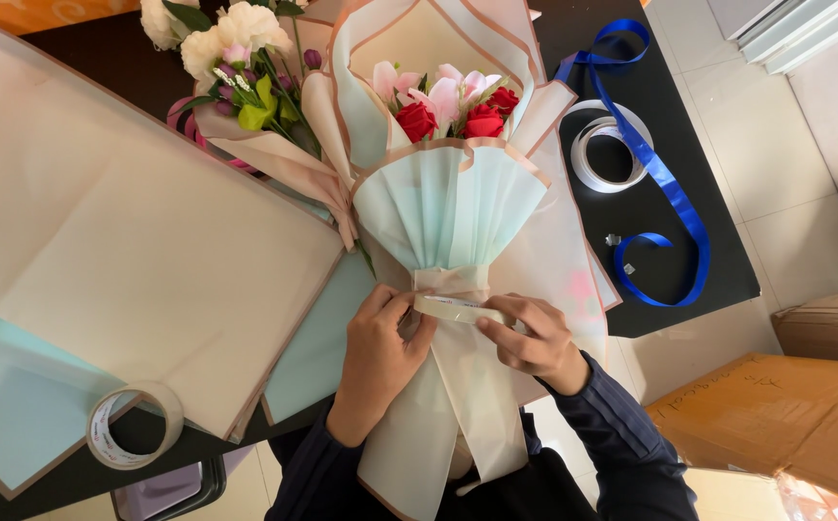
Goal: The person wraps a bouquet of lilies and roses by folding and taping layers of floral paper around the stems.
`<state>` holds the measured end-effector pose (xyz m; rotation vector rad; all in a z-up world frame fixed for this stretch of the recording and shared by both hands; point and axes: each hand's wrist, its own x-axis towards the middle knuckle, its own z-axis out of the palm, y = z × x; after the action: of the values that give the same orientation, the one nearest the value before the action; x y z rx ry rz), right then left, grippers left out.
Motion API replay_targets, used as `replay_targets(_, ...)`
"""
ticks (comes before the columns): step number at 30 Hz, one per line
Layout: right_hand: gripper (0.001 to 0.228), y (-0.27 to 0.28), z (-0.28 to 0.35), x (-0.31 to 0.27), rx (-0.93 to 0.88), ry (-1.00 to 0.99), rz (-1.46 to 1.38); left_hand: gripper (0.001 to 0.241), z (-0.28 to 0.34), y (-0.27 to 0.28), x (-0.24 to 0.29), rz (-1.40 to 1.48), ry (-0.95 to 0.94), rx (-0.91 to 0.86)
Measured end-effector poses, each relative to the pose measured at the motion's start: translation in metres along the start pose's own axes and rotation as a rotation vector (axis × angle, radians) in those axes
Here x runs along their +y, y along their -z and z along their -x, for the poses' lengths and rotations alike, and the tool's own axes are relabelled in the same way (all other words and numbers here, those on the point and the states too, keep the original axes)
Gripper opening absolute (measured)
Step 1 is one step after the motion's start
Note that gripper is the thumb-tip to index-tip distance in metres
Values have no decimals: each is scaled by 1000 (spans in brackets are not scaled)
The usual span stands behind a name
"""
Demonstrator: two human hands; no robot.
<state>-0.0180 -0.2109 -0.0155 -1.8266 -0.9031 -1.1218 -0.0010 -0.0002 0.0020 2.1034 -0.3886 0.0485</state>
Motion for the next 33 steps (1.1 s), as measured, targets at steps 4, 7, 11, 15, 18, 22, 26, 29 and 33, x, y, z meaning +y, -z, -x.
replay_targets(4,32,-1,-2,-2,-18,-24,25,17,0,0,-1,-4,5,-4)
replay_targets(7,34,-1,-7,-6,-21,-50,29,19,0,0,0,-3,8,-8)
replay_targets(11,35,-2,-11,-9,-28,-72,42,18,0,0,-1,-7,3,-2)
replay_targets(15,35,-3,-15,-12,-33,-86,70,18,1,-1,-3,-16,-6,-2)
replay_targets(18,35,0,-14,-14,-70,-109,72,18,0,-1,0,-22,2,-5)
replay_targets(22,34,2,-15,-15,-92,-101,78,18,2,-2,-3,-37,-9,-3)
replay_targets(26,22,2,-5,-14,-87,-98,46,19,1,-2,-2,-16,12,-3)
replay_targets(29,15,1,-3,-13,-67,-97,38,20,1,-2,-3,-19,7,-3)
replay_targets(33,17,0,-3,-11,-19,-80,26,20,1,-1,1,-20,3,5)
